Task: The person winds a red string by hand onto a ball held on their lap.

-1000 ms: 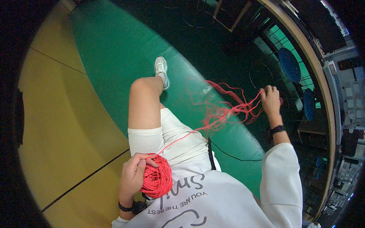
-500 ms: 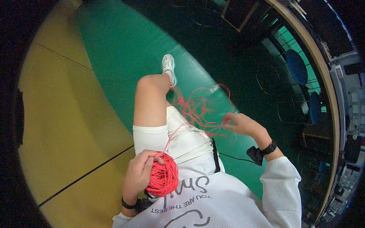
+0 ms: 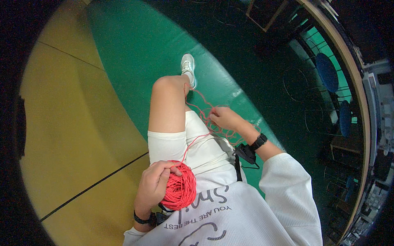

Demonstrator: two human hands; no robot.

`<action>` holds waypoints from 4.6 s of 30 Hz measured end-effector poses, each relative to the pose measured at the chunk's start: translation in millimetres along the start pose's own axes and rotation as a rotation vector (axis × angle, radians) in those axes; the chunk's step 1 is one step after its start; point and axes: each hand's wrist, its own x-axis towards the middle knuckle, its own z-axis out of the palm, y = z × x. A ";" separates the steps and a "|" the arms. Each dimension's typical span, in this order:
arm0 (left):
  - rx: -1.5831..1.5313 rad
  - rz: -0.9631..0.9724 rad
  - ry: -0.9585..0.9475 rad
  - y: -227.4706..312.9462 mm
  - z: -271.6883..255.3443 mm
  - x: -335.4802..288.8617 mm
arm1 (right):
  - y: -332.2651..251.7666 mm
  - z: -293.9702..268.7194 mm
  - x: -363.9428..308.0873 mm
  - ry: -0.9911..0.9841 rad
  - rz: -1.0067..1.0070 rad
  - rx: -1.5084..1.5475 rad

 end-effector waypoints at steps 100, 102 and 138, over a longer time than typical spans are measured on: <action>-0.039 -0.061 0.345 -25.8 26.6 -5.6 | 321.8 -140.7 -143.1 0.988 -0.290 1.662; -0.100 -0.034 0.341 -26.1 26.2 -5.7 | 352.4 -149.0 -154.8 1.020 -0.323 1.737; 0.111 -0.204 0.094 -24.5 18.2 -9.2 | -89.3 48.1 -128.3 -0.036 -0.776 0.067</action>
